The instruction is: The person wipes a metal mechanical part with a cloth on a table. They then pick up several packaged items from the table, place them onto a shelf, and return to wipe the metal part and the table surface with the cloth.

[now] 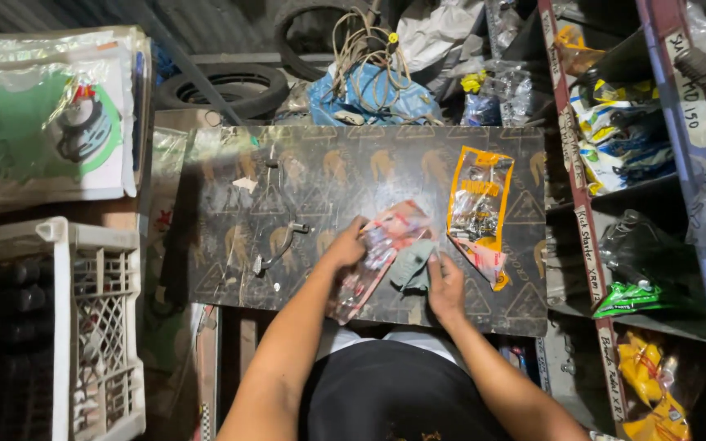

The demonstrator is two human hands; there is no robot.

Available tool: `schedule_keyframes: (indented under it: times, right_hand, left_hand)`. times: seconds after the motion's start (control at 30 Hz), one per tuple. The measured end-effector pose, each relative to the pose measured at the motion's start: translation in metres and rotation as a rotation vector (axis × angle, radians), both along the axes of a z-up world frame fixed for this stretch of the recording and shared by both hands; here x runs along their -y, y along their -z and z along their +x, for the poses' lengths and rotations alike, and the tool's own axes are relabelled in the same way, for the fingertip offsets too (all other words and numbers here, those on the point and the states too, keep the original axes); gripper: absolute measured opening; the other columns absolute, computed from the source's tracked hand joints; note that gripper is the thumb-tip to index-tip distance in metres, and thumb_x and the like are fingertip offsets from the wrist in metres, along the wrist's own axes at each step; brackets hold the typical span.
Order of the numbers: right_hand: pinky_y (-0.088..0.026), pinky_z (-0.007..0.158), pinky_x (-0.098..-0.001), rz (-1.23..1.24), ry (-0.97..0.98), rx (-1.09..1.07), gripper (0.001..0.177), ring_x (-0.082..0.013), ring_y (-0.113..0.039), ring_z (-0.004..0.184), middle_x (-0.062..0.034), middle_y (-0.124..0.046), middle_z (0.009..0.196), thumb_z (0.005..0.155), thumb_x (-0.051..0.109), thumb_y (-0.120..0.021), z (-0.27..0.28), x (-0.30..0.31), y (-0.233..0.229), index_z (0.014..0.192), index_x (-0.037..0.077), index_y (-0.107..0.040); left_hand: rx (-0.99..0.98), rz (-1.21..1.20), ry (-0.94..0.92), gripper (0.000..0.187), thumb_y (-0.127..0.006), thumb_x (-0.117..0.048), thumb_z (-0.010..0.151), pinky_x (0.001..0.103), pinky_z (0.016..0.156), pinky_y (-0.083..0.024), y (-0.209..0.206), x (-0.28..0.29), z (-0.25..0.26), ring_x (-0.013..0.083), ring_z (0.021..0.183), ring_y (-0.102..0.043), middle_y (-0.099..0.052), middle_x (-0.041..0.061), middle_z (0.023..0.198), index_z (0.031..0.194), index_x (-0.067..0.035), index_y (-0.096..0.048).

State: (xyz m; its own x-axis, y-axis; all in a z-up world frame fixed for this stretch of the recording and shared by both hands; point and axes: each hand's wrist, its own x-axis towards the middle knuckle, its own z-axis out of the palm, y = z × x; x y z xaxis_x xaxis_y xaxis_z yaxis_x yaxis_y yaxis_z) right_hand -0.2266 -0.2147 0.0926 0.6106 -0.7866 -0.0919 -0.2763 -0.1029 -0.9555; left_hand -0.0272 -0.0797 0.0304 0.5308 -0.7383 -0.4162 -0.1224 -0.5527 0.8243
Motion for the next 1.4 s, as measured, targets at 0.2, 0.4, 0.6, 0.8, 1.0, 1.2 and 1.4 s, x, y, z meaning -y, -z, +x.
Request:
schedule_keyframes:
  times: [0.2,0.4,0.6,0.8,1.0,1.2,1.4]
  right_hand:
    - [-0.047,0.087,-0.0384,-0.133,0.245,0.031,0.027,-0.0177,-0.055,0.086,-0.0126,-0.067,0.087,0.110,0.024,-0.053,0.014,-0.007,0.011,0.105,0.005,-0.070]
    - [-0.043,0.108,-0.0553,-0.650,-0.092,0.048,0.026,-0.0486,-0.060,0.121,-0.0299,-0.069,0.121,0.102,0.007,-0.055,0.044,-0.006,0.013,0.117,-0.008,-0.071]
    - [-0.033,0.116,-0.0586,-0.800,-0.866,-0.638,0.052,-0.0351,-0.048,0.143,-0.0190,-0.056,0.148,0.101,0.034,-0.051,0.082,-0.039,0.014,0.144,0.004,-0.055]
    - [-0.024,0.126,-0.0523,-0.751,-0.660,-0.879,0.068,-0.0359,-0.046,0.144,-0.0229,-0.056,0.148,0.104,0.055,-0.043,0.110,-0.033,0.062,0.144,0.000,-0.054]
    - [-0.029,0.116,-0.0676,-0.577,-0.576,-1.276,0.085,-0.0435,-0.028,0.152,-0.0210,-0.022,0.169,0.103,0.068,-0.025,0.111,0.004,0.076,0.163,0.008,-0.021]
    - [-0.029,0.123,-0.0503,-0.685,-0.874,-0.892,0.079,-0.0381,-0.033,0.151,-0.0234,-0.039,0.160,0.103,0.060,-0.039,0.096,-0.048,0.015,0.156,0.001,-0.036]
    - [-0.021,0.127,-0.0514,-0.659,-0.480,-1.100,0.078,-0.0333,-0.025,0.156,-0.0199,-0.033,0.165,0.104,0.057,-0.040,0.070,-0.017,0.036,0.156,-0.001,-0.037]
  left_hand:
    - [0.211,0.121,-0.153,0.030,-0.061,-0.022,0.093,0.051,0.096,-0.056,0.038,-0.005,0.018,0.0391,0.112,-0.069,-0.073,0.018,0.111,0.122,-0.018,-0.058]
    - [0.596,0.022,0.417,0.040,-0.061,-0.017,0.089,0.061,0.102,-0.048,-0.048,-0.047,-0.005,0.0524,0.125,-0.056,-0.055,0.028,0.139,0.128,-0.008,-0.066]
    - [0.746,0.033,0.646,0.049,-0.066,-0.037,0.086,0.051,0.116,-0.040,-0.032,-0.070,0.002,0.0392,0.150,-0.036,-0.051,0.014,0.155,0.130,-0.016,-0.071]
    - [0.654,0.219,0.710,0.052,-0.062,-0.053,0.087,0.050,0.122,-0.032,-0.044,-0.057,0.005,0.0298,0.141,-0.050,-0.061,0.007,0.145,0.132,-0.029,-0.068]
    - [0.722,0.228,0.768,0.053,-0.042,-0.046,0.107,0.045,0.121,-0.033,0.005,-0.062,0.001,0.0301,0.160,-0.010,-0.013,0.002,0.174,0.158,-0.034,-0.037]
    - [0.771,0.272,0.840,0.043,-0.054,-0.028,0.103,0.048,0.123,-0.030,0.032,-0.063,0.000,0.0312,0.160,-0.007,-0.015,0.004,0.172,0.146,-0.024,-0.057]
    - [0.868,0.242,0.846,0.047,-0.051,-0.025,0.104,0.056,0.121,-0.024,0.013,-0.040,0.018,0.0347,0.159,-0.008,-0.011,-0.006,0.173,0.149,-0.041,-0.050]
